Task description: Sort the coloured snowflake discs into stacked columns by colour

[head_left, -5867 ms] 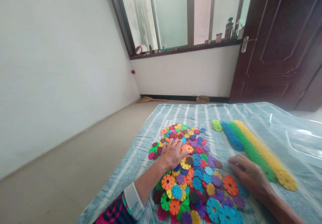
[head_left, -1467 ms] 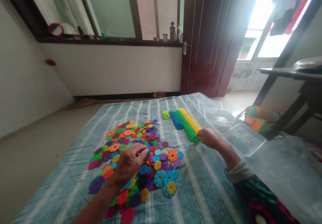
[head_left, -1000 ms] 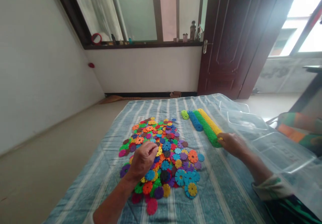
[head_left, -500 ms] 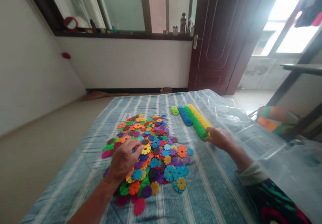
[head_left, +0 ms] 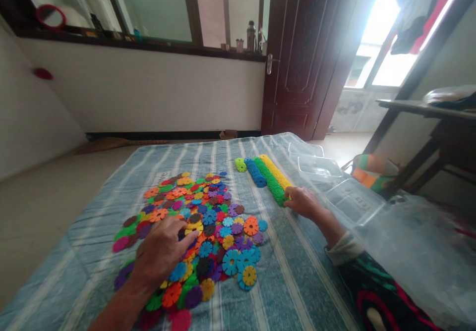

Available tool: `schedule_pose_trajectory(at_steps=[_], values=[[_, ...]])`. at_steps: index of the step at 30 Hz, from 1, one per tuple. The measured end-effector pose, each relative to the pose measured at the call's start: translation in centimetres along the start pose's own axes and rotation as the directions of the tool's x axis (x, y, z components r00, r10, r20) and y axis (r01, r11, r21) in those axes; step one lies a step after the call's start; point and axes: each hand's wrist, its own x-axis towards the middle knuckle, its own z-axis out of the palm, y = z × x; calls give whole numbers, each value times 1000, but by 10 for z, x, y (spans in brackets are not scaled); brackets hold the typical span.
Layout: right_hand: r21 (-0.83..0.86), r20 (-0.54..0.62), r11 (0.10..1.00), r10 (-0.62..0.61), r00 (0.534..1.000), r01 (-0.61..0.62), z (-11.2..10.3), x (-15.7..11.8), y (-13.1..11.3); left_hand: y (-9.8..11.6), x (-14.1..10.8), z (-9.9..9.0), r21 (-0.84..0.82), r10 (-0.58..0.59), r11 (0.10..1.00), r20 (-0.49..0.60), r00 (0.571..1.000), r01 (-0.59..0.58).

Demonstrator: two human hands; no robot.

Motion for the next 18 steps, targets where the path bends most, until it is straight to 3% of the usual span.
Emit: schedule_pose_trajectory(at_steps=[6, 11, 18], values=[[19, 15, 1000, 6, 1000, -6, -4, 0, 0, 1, 1, -1, -91, -61, 994, 22, 998, 63], [52, -71, 999, -8, 997, 12, -12, -4, -3, 5, 0, -4, -132, -94, 986, 70, 993, 103], [72, -112, 997, -29, 993, 38, -11, -8, -12, 11, -3, -5, -65, -109, 991, 98, 989, 115]])
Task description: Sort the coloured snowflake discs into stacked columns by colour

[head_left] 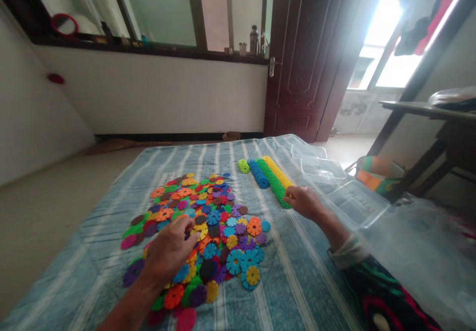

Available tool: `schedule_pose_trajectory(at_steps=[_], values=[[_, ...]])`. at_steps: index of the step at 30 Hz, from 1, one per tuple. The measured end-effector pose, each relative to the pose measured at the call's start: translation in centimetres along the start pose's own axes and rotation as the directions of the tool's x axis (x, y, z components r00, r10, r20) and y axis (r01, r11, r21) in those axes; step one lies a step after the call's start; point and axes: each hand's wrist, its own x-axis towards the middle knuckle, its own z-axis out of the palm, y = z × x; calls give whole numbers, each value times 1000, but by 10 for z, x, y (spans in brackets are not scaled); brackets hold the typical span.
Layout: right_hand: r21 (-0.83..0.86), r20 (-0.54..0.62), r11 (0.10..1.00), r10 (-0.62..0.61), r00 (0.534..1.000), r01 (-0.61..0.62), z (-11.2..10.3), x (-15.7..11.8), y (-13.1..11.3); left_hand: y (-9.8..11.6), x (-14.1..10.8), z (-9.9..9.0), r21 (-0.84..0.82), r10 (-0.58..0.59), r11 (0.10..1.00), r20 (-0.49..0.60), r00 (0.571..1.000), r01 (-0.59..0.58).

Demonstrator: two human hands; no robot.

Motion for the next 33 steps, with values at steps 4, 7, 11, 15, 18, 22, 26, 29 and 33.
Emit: schedule_pose_trajectory(at_steps=[4, 7, 11, 15, 18, 22, 26, 29, 33], values=[[21, -14, 999, -26, 1000, 26, 5, -2, 1, 4, -4, -3, 79, -29, 996, 21, 999, 27], [41, -8, 998, -50, 999, 51, 9, -2, 2, 7, -6, -6, 85, -19, 996, 44, 999, 15], [66, 4, 996, -65, 998, 65, 13, -2, 1, 10, -8, -8, 37, -28, 999, 55, 998, 26], [78, 7, 993, -91, 996, 91, 13, -4, -3, 5, -7, -5, -78, -100, 992, 57, 993, 104], [100, -8, 989, -113, 994, 113, 12, -7, -8, 0, -4, -7, -227, -127, 964, 67, 990, 139], [219, -27, 957, -187, 982, 188, 12, -14, -25, 5, -4, -18, -413, -146, 901, -10, 989, 128], [436, -77, 851, -288, 954, 292, 12, -28, -56, 30, -14, -21, -542, -58, 839, 7, 998, 53], [588, -86, 730, -371, 924, 348, 12, -40, -78, 52, -25, -14, -591, 24, 806, 53, 998, 12], [668, -85, 628, -468, 880, 399, 15, -52, -95, 66, -35, -4, -619, 104, 785, 97, 990, -22]])
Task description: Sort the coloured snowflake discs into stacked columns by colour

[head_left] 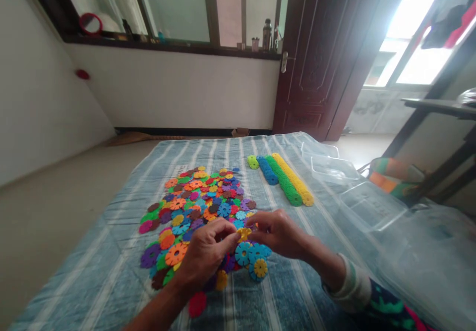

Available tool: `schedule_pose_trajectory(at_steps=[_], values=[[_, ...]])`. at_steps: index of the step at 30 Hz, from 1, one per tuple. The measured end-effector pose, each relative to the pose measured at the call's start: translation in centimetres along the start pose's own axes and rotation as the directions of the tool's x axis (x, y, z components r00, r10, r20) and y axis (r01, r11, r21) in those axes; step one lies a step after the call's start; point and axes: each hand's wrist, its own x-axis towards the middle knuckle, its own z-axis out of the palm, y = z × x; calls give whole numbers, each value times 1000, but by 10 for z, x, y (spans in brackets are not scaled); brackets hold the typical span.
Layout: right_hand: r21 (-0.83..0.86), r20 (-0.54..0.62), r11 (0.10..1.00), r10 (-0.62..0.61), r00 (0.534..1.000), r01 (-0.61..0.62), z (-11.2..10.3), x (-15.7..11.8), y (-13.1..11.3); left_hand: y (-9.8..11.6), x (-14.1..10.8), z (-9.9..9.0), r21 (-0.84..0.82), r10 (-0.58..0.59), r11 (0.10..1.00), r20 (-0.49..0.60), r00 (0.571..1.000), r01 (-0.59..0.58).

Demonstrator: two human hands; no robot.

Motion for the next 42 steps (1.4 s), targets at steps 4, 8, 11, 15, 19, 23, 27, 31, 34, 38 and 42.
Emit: schedule_pose_trajectory(at_steps=[4, 8, 11, 15, 19, 23, 27, 31, 34, 38, 42], values=[[-59, 35, 997, -43, 998, 45, 4, 1, 0, -4, -1, 7, 19, 68, 997, 28, 997, -68], [-198, 77, 980, -17, 997, 32, -18, 6, 4, -8, 2, 7, 47, 164, 985, 11, 986, -164], [-458, -21, 878, 147, 989, -140, -57, 6, 13, -11, 4, 5, 108, 197, 976, -65, 978, -190], [-711, -205, 568, 397, 895, -415, -109, -1, 37, -17, 6, 5, 177, 241, 959, -90, 966, -222], [-737, -176, 496, 516, 838, -460, -129, -7, 61, -19, 6, 5, 221, 268, 943, -63, 961, -248], [-725, -157, 503, 544, 824, -470, -125, -6, 76, -19, 5, 5, 254, 303, 924, -36, 952, -285], [-718, -166, 506, 542, 824, -478, -120, -5, 87, -22, 5, 6, 290, 343, 902, -32, 939, -320], [-710, -190, 504, 537, 822, -493, -120, -7, 96, -26, 5, 7, 319, 381, 882, -49, 923, -347], [-708, -202, 494, 543, 815, -505, -120, -9, 98, -26, 5, 7, 329, 410, 868, -55, 910, -371], [-731, -214, 450, 564, 798, -514, -115, -10, 96, -27, 6, 5, 340, 438, 854, -57, 897, -395], [-749, -218, 422, 571, 791, -511, -108, -10, 96, -30, 7, -1, 365, 458, 843, -103, 883, -395]])
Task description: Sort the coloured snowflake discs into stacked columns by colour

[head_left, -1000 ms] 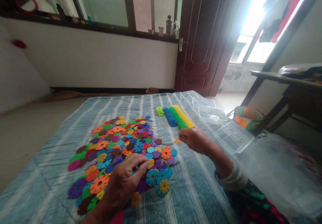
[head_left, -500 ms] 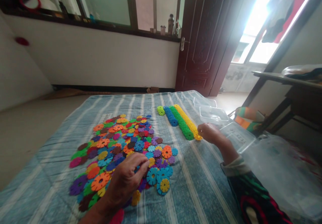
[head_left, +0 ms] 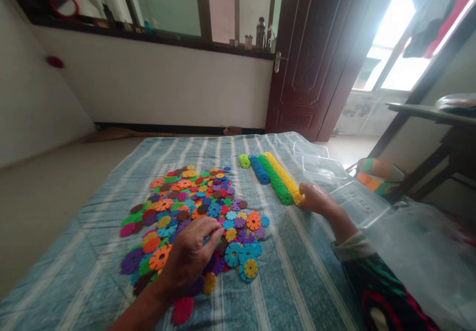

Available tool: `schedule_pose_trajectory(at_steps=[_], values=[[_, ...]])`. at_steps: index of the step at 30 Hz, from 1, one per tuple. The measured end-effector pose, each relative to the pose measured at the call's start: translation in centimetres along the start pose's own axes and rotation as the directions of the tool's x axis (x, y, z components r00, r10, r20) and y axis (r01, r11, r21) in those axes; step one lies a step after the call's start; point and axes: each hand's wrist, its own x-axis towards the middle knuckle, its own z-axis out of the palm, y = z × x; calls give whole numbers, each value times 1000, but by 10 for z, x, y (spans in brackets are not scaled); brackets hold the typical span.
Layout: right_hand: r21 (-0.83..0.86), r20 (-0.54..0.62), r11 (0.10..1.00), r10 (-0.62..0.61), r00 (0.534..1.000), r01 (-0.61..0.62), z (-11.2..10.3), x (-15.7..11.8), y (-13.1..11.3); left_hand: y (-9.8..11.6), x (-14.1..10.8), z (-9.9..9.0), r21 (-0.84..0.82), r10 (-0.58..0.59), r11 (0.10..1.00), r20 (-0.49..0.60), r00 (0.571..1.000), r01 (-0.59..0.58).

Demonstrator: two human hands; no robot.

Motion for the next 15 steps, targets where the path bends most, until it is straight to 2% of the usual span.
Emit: schedule_pose_trajectory(at_steps=[4, 7, 11, 15], values=[[-7, -18, 1000, -15, 1000, 15, 9, 3, 5, -6, 4, -10, 44, -32, 998, -32, 999, 33], [6, -45, 999, -33, 998, 34, 21, 9, 16, -15, 9, -24, 89, -116, 989, -23, 993, 118], [9, -56, 996, -94, 994, 94, 33, 16, 30, -32, 12, -43, 131, -237, 965, 72, 969, 227], [15, -91, 991, -134, 987, 136, 27, 10, 23, -45, 11, -53, 157, -320, 944, 212, 923, 291]])
